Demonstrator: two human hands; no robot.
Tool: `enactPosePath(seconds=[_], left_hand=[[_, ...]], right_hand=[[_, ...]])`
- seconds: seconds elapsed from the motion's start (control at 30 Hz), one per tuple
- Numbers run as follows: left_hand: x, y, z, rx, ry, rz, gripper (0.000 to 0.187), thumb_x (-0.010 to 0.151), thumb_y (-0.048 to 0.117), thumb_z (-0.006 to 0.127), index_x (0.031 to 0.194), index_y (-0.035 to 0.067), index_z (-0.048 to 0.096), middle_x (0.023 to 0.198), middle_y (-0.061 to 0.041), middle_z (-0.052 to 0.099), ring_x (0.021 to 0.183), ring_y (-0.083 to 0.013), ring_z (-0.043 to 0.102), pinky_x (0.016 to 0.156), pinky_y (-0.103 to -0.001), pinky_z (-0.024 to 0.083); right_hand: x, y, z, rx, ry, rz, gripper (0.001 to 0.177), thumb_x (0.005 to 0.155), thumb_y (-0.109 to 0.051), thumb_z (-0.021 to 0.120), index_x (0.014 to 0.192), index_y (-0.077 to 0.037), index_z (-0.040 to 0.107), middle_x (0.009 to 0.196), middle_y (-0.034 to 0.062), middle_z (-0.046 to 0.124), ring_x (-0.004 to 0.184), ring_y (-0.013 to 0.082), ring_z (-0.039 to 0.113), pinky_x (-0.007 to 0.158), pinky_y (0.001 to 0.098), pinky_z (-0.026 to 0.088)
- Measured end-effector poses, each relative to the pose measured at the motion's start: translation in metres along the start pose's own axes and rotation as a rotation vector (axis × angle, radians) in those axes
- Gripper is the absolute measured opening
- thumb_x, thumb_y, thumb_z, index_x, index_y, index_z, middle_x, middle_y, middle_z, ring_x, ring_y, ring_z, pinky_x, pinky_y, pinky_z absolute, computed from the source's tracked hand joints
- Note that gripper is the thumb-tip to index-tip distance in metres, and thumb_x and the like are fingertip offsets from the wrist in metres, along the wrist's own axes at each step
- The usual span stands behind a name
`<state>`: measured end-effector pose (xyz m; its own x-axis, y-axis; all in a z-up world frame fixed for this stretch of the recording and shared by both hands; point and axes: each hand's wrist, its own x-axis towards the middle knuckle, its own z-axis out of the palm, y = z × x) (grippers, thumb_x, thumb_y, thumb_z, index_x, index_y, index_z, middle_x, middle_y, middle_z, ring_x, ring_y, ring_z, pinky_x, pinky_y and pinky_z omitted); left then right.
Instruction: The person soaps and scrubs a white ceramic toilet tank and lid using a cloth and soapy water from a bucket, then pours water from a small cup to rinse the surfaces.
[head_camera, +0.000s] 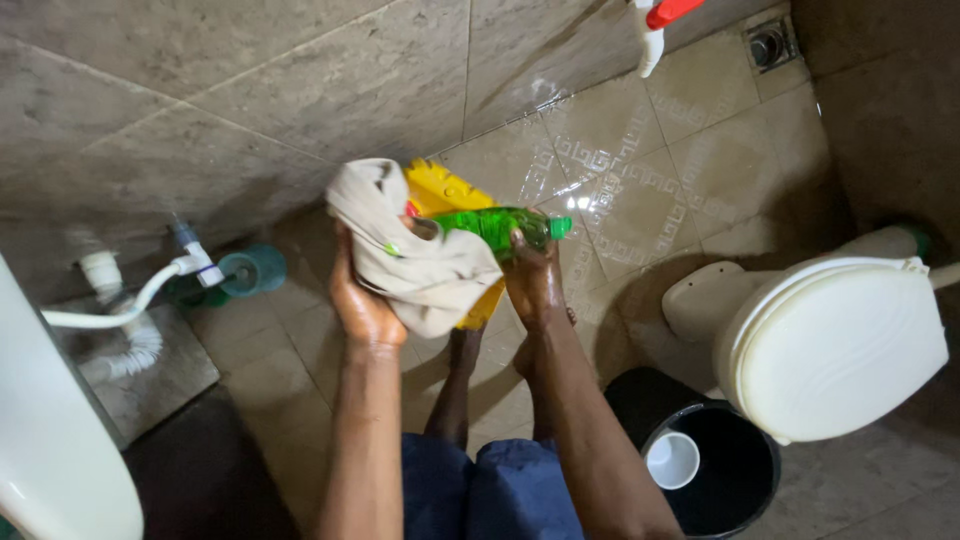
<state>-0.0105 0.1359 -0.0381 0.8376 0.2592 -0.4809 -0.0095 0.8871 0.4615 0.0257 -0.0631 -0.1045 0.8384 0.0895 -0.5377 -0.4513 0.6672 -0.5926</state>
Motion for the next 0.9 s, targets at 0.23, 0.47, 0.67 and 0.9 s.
enactPosePath(seconds=[0.23,0.47,0.67,0.9], left_hand=[[-0.01,-0.039,0.029,-0.128,-0.081,-0.232,0.053,0.107,0.042,0.049,0.139,0.001,0.059,0.121,-0.021,0.07,0.108,-0.0315,0.071,0.101,-0.047,0.055],[-0.018,-0.091,0.07,-0.025,-0.161,-0.335,0.053,0.104,0.04,0.057,0.145,0.006,0.056,0.125,-0.016,0.07,0.107,-0.0313,0.07,0.098,-0.048,0.055],[-0.04,-0.146,0.138,0.016,-0.194,-0.426,0.056,0.101,0.041,0.059,0.148,0.012,0.051,0.132,-0.013,0.065,0.111,-0.0293,0.068,0.098,-0.048,0.055],[-0.117,-0.258,0.255,0.333,-0.58,-0.212,0.054,0.097,0.007,0.061,0.149,0.01,0.047,0.147,-0.011,0.055,0.135,-0.0259,0.055,0.115,-0.042,0.047]], right_hand=[[-0.017,0.021,-0.038,-0.199,0.1,0.272,0.053,0.092,-0.022,0.065,0.14,-0.011,0.047,0.132,0.0122,0.059,0.121,0.0297,0.059,0.105,0.0497,0.052],[-0.055,0.019,-0.086,0.228,-0.006,0.45,0.055,0.096,-0.031,0.061,0.144,-0.007,0.047,0.14,0.0126,0.057,0.128,0.0298,0.056,0.109,0.0493,0.049],[-0.104,-0.092,-0.1,0.457,-0.123,0.102,0.058,0.1,-0.038,0.057,0.147,-0.005,0.048,0.147,0.0128,0.056,0.134,0.0298,0.054,0.112,0.0488,0.047],[-0.198,-0.285,-0.056,0.174,0.164,-0.385,0.06,0.1,-0.043,0.052,0.153,-0.015,0.042,0.144,0.0084,0.057,0.13,0.0243,0.055,0.109,0.0417,0.047]])
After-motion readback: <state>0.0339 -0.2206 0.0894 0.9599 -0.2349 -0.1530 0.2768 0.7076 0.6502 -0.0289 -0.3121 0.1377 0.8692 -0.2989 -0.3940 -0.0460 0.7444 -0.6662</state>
